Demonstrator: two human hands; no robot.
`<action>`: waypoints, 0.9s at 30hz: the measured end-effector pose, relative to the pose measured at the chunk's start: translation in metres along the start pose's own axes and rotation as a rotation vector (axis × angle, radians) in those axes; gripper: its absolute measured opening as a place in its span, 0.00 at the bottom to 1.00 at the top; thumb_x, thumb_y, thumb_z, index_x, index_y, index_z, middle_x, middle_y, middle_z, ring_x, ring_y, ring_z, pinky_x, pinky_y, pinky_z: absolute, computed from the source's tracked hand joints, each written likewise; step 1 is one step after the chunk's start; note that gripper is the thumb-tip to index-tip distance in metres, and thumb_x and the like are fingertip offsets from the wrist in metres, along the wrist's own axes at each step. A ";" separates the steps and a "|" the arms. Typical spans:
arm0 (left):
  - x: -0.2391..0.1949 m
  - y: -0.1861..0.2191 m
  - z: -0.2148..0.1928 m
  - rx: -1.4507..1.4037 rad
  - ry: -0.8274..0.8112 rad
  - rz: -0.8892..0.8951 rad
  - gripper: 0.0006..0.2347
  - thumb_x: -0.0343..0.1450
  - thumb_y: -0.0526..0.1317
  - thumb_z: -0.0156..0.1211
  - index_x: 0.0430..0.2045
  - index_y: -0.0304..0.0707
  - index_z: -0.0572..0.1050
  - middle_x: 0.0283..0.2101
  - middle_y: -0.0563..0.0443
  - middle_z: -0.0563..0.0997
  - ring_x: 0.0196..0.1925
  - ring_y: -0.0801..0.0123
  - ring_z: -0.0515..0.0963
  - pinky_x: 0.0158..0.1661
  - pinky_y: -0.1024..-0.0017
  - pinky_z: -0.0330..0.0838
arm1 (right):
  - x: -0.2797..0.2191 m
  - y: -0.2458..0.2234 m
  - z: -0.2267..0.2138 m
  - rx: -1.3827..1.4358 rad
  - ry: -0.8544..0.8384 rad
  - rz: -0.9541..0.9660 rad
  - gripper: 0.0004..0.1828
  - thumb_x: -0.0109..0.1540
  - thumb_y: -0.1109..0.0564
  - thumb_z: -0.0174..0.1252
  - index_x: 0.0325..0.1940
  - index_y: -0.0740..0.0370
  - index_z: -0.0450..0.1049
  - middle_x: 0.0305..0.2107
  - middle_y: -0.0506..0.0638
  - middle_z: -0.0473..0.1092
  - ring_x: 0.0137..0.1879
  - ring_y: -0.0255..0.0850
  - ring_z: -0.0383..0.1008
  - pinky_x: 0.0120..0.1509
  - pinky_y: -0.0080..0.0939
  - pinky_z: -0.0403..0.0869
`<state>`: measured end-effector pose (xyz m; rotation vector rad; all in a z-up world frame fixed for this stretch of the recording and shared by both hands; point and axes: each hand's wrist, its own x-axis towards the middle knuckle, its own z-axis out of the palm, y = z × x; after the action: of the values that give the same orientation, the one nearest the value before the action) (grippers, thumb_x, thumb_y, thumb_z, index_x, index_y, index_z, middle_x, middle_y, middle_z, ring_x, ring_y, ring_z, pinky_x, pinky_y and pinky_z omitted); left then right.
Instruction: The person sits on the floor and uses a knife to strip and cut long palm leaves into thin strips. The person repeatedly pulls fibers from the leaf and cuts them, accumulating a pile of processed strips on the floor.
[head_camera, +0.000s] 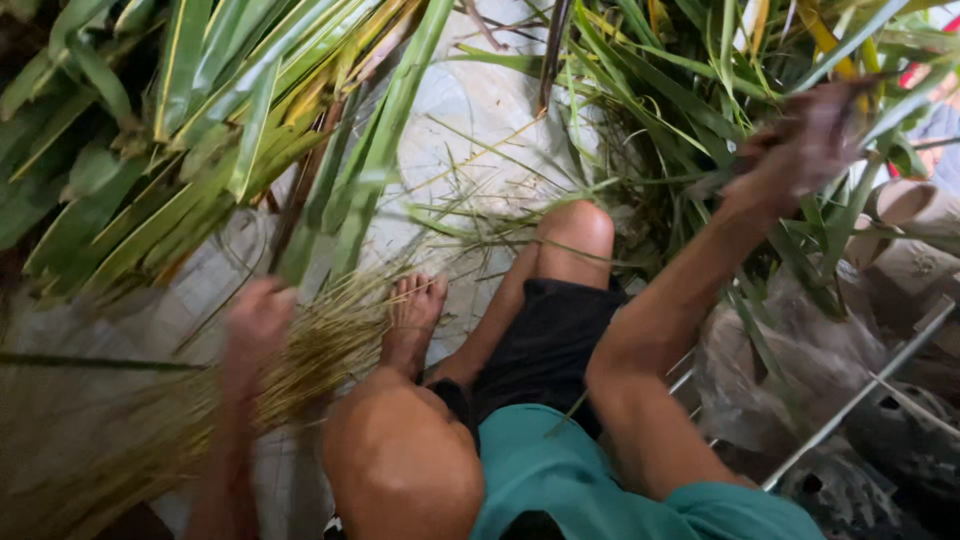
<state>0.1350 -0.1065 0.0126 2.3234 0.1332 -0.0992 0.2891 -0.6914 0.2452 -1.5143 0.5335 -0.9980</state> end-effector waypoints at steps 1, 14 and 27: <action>0.016 0.056 0.018 0.000 0.006 -0.010 0.16 0.72 0.44 0.58 0.48 0.32 0.75 0.48 0.42 0.78 0.47 0.57 0.76 0.49 0.63 0.68 | -0.023 -0.002 0.007 0.001 -0.011 0.003 0.29 0.55 0.30 0.50 0.32 0.59 0.72 0.18 0.45 0.68 0.13 0.28 0.59 0.11 0.29 0.62; 0.096 0.258 0.121 -0.693 0.089 0.065 0.03 0.64 0.30 0.62 0.27 0.32 0.75 0.21 0.42 0.79 0.20 0.65 0.80 0.19 0.72 0.73 | -0.199 0.068 0.081 0.023 -0.862 0.565 0.15 0.58 0.51 0.68 0.33 0.66 0.74 0.09 0.53 0.63 0.11 0.37 0.63 0.12 0.32 0.63; 0.134 0.270 0.097 -0.790 -0.281 -0.052 0.12 0.64 0.49 0.69 0.34 0.44 0.81 0.26 0.57 0.80 0.29 0.80 0.78 0.26 0.80 0.77 | -0.194 0.045 0.070 -0.057 -0.985 0.635 0.17 0.53 0.52 0.72 0.25 0.65 0.72 0.08 0.50 0.62 0.11 0.32 0.61 0.12 0.28 0.60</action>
<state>0.2995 -0.3524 0.1251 1.5006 0.0712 -0.3328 0.2536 -0.5066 0.1501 -1.5271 0.2774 0.2825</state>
